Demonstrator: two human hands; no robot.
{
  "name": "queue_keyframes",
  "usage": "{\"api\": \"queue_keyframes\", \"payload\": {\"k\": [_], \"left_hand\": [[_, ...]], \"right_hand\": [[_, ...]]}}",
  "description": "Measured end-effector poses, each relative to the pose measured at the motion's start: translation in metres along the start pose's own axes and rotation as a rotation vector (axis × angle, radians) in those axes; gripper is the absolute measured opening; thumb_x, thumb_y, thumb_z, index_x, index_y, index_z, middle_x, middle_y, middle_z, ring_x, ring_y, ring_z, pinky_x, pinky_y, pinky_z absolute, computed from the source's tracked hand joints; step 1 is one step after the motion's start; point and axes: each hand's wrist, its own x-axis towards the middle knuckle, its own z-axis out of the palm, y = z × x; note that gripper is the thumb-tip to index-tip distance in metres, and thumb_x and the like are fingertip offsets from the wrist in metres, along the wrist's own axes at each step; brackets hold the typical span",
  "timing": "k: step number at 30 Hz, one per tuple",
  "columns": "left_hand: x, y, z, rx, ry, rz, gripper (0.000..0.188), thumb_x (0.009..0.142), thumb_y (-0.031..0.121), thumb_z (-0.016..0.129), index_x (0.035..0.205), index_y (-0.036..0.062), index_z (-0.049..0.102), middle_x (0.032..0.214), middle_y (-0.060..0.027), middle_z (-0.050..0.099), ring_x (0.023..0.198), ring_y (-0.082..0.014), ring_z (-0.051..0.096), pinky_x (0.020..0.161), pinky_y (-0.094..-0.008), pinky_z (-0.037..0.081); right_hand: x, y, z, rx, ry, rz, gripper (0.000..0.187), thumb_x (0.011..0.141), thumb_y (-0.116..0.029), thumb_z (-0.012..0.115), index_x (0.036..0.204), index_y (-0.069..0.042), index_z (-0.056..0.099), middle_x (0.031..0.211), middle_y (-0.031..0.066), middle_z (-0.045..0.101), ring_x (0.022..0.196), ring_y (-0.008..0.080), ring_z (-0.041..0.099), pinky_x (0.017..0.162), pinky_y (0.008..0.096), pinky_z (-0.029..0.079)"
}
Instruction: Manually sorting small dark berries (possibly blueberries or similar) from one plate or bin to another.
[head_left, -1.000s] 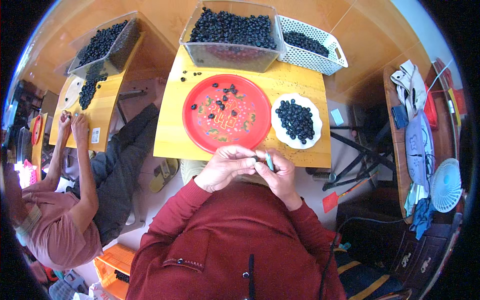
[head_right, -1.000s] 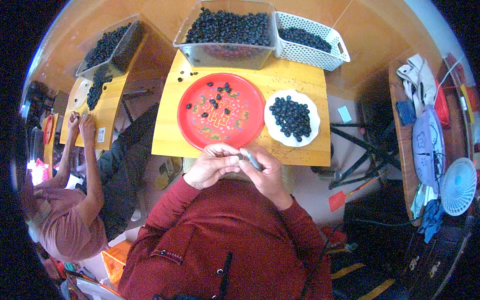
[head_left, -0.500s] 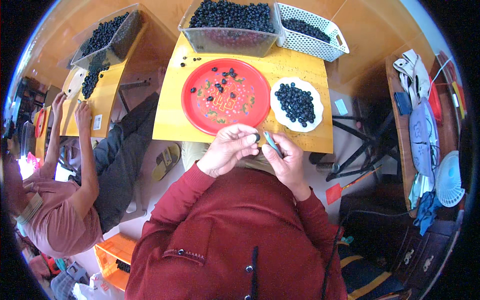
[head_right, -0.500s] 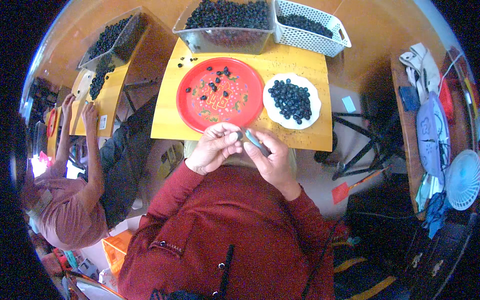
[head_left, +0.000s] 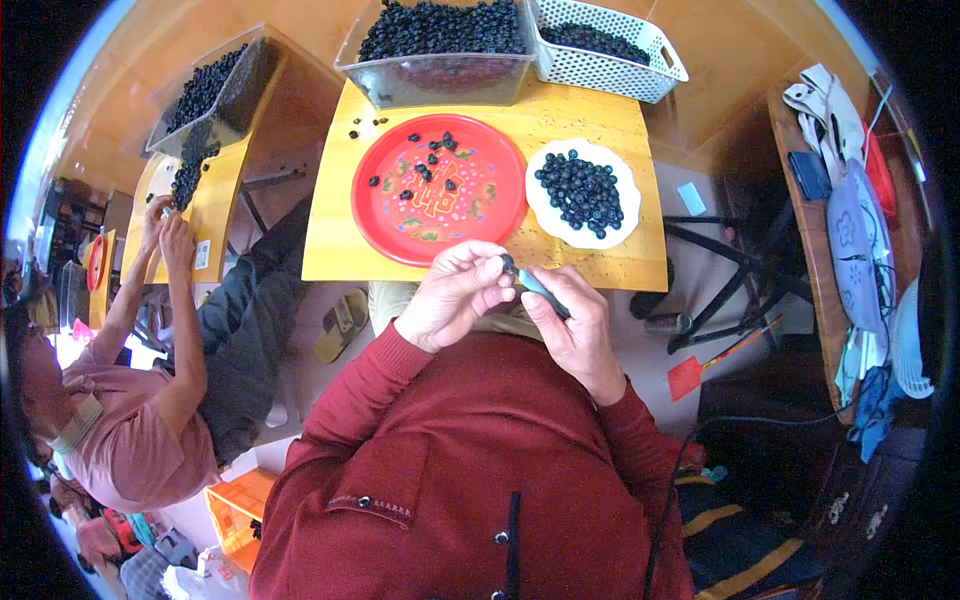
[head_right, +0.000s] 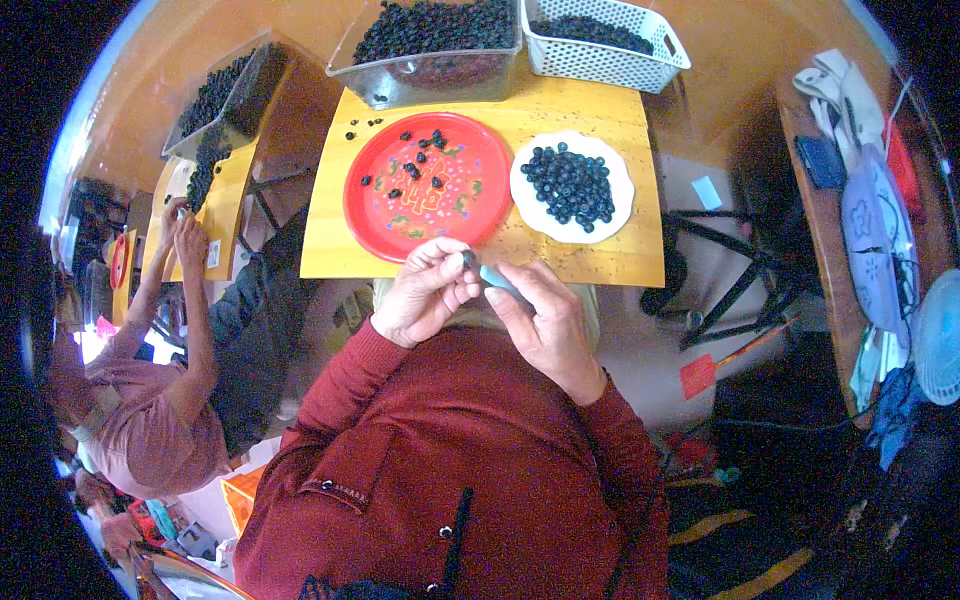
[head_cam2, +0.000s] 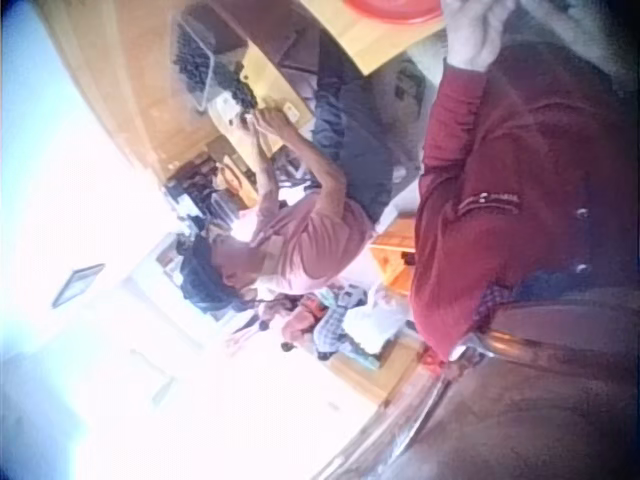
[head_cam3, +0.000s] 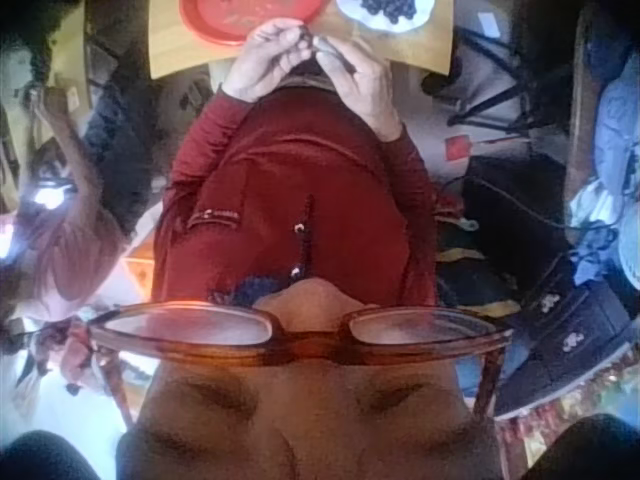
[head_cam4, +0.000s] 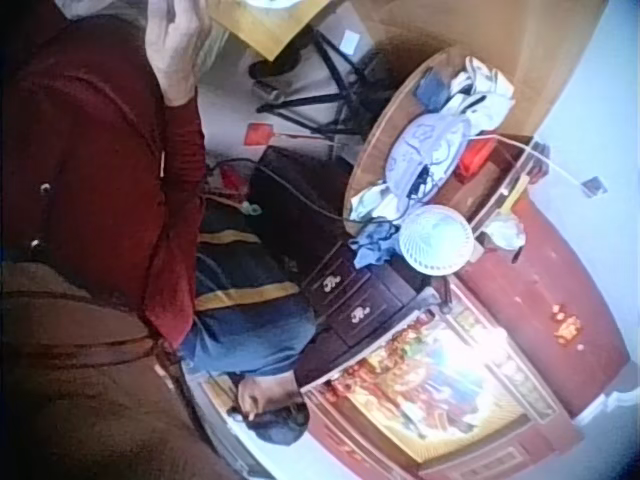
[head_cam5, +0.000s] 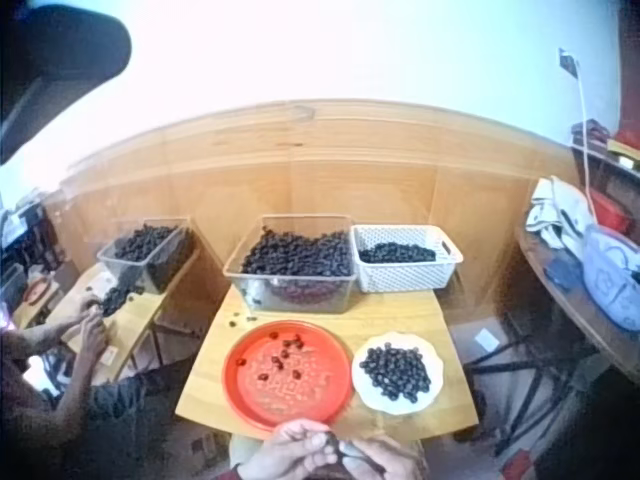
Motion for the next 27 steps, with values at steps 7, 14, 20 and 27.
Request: {"api": "queue_keyframes", "payload": {"k": [7,14,20,27], "left_hand": [[0.002,-0.006,0.005,-0.010,-0.022,-0.022,0.016,0.096,0.005,0.062,0.112,0.0052,0.064,0.097,-0.0062,0.068,0.087,-0.0150,0.067,0.078,-0.0309,0.060],[0.004,-0.013,0.011,0.034,-0.018,-0.025,0.015,0.096,0.008,0.063,0.111,0.0047,0.064,0.096,-0.0068,0.066,0.086,-0.0155,0.066,0.079,-0.0319,0.059],[0.006,-0.016,0.016,0.096,-0.050,-0.005,0.013,0.095,0.006,0.063,0.108,0.0037,0.065,0.095,-0.0079,0.067,0.084,-0.0173,0.066,0.078,-0.0334,0.058],[0.004,-0.015,0.040,0.236,-0.162,0.024,0.010,0.095,0.012,0.065,0.104,0.0076,0.066,0.087,-0.0064,0.058,0.078,-0.0162,0.055,0.069,-0.0290,0.051]], "right_hand": [[-0.007,0.004,-0.006,-0.044,0.045,-0.036,0.027,0.090,-0.013,0.070,0.112,0.003,0.067,0.093,0.0148,0.066,0.078,0.0266,0.068,0.066,0.0340,0.053],[-0.013,0.013,-0.013,-0.068,0.084,-0.052,0.028,0.089,-0.015,0.072,0.111,0.002,0.068,0.089,0.0138,0.066,0.075,0.0266,0.068,0.063,0.0345,0.052],[-0.021,0.021,-0.018,0.027,0.097,-0.007,0.029,0.089,-0.011,0.072,0.113,0.003,0.068,0.082,0.0144,0.067,0.072,0.0233,0.066,0.064,0.0323,0.050],[-0.021,0.047,-0.035,0.070,0.277,0.117,0.027,0.096,-0.015,0.065,0.116,0.002,0.068,0.093,0.0164,0.072,0.080,0.0205,0.070,0.071,0.0328,0.053]]}}
